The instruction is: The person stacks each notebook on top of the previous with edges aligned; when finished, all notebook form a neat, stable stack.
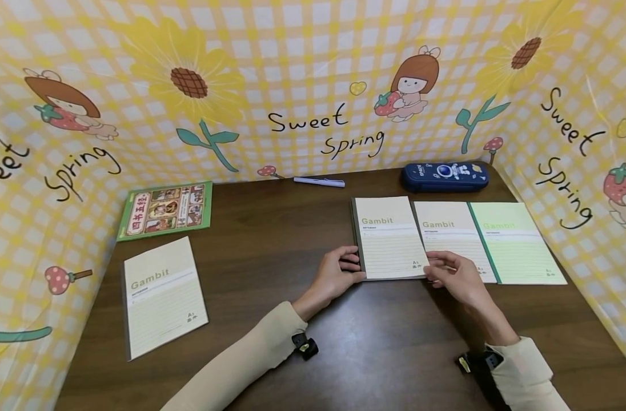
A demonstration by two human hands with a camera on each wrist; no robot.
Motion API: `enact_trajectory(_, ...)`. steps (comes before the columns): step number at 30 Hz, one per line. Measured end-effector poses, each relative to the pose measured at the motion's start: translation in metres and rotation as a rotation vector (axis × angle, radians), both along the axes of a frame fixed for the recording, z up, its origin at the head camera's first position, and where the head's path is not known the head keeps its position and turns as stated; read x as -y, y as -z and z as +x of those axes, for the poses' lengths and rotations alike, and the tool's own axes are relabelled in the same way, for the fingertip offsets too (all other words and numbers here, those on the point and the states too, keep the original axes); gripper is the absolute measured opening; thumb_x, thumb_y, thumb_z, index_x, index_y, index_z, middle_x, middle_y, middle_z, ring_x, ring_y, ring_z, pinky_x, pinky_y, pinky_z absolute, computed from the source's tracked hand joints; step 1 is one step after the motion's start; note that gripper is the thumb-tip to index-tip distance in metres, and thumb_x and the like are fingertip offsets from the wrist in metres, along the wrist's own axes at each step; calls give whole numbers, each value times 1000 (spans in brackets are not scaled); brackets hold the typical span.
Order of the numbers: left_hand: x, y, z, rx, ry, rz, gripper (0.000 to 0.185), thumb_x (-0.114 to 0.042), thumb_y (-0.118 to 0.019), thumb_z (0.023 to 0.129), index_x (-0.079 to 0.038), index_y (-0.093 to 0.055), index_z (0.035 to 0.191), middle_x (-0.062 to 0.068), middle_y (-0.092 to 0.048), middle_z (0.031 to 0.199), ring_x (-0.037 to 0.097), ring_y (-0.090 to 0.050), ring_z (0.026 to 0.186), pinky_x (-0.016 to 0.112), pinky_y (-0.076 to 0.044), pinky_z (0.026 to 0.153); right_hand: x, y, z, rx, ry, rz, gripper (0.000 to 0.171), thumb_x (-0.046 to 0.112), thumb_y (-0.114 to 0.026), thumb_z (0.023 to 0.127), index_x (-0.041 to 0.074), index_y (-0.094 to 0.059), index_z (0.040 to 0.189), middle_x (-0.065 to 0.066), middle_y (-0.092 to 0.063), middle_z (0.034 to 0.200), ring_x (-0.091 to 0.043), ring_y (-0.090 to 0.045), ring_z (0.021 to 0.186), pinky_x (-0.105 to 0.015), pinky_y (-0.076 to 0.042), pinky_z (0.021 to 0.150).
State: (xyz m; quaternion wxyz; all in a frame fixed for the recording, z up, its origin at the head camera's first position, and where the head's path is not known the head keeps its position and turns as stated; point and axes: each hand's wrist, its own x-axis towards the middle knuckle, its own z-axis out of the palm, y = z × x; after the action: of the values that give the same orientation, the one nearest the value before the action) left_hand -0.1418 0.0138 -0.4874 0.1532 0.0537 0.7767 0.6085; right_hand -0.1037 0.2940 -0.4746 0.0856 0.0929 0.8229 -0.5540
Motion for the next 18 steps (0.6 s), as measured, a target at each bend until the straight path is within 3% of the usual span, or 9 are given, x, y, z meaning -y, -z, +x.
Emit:
enact_trajectory(6, 1, -1, 1, -17, 26, -33, 60, 2, -82, 82, 5, -62, 139, 21, -71, 119, 32, -75, 102, 29, -61, 85, 1, 1, 0, -24, -11, 83, 44, 10, -69, 99, -9, -60, 137, -24, -67, 113, -2, -69, 78, -23, -62, 68)
enact_trajectory(18, 2, -5, 5, -15, 46, -69, 63, -5, -83, 86, 3, -59, 143, 18, -70, 124, 30, -75, 106, 36, -60, 92, 1, -1, -1, -85, -45, 247, 43, 17, -73, 98, -5, -65, 134, -25, -69, 114, -5, -67, 82, -23, -61, 64)
